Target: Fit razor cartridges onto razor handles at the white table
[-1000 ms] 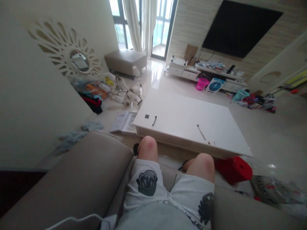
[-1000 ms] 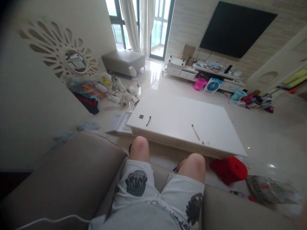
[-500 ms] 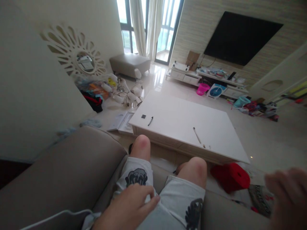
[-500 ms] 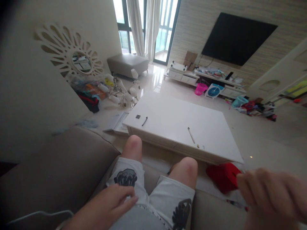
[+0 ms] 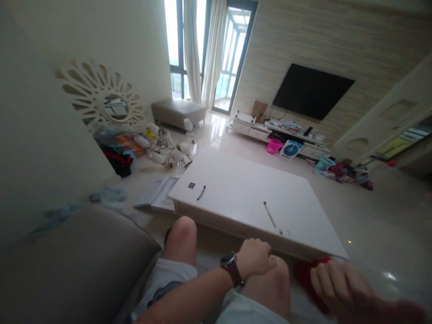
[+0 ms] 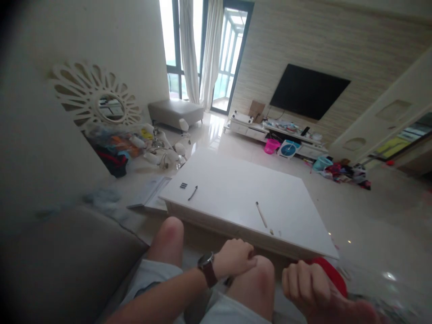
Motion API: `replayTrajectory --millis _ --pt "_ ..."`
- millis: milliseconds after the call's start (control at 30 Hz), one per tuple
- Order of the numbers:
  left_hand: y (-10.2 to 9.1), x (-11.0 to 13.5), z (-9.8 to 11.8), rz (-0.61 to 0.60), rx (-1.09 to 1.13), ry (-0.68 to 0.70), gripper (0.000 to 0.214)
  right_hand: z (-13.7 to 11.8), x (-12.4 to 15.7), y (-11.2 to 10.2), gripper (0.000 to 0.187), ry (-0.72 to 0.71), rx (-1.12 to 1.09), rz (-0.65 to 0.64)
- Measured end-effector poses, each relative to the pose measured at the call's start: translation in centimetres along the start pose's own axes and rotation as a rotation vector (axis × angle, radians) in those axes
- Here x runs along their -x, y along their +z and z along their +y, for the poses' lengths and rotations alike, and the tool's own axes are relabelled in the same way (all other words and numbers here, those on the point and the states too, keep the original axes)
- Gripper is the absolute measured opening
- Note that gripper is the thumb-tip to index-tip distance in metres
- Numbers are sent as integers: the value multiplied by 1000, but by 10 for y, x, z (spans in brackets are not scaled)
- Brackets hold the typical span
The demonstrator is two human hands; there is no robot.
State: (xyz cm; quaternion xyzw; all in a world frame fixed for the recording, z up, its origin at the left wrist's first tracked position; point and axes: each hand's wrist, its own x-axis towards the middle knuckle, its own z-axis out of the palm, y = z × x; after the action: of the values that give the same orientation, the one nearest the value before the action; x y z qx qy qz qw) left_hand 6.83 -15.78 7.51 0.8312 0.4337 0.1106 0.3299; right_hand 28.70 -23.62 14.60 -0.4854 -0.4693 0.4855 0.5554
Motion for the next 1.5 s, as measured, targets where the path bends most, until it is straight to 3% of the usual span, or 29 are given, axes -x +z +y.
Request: replayTrajectory --millis 100,267,333,467,600,667,767,867,967,1133,1267,1400,1433,1500 --pt "-23 -30 -66 34 -47 -175 35 20 -34 41 70 116 -234 -14" --pt "-78 -83 -186 84 -172 -496 36 92 -136 111 67 301 -239 66" --pt "-96 -95 -234 133 -208 -579 39 128 -178 133 64 307 -184 4" --pt "-112 -96 -319 182 -260 -706 43 199 -241 155 55 286 115 -247" --pt "-112 -89 -373 209 -327 -839 61 248 -265 156 50 269 360 -267" --pt "-113 -93 -379 214 -353 -838 59 256 -265 157 47 228 489 -281" --pt "-113 -109 -370 223 -398 -837 42 251 -262 166 39 150 652 -435" --pt "-107 -122 -354 117 -332 -853 34 241 -260 177 36 140 703 -520" --pt "-97 -126 -347 26 -255 -850 32 235 -255 183 33 77 857 -535" --pt "-84 -128 -343 61 -209 -820 35 227 -233 180 27 -27 1015 -563" --pt "-77 -138 -321 97 -97 -712 30 221 -212 169 24 -60 1083 -538" --pt "-64 -151 -278 43 180 -511 21 216 -210 154 10 -69 1113 -350" --pt "-58 -154 -265 22 335 -443 21 214 -214 150 8 -68 1081 -286" --pt "-47 -158 -243 -15 880 -308 19 212 -224 143 12 -61 971 -154"
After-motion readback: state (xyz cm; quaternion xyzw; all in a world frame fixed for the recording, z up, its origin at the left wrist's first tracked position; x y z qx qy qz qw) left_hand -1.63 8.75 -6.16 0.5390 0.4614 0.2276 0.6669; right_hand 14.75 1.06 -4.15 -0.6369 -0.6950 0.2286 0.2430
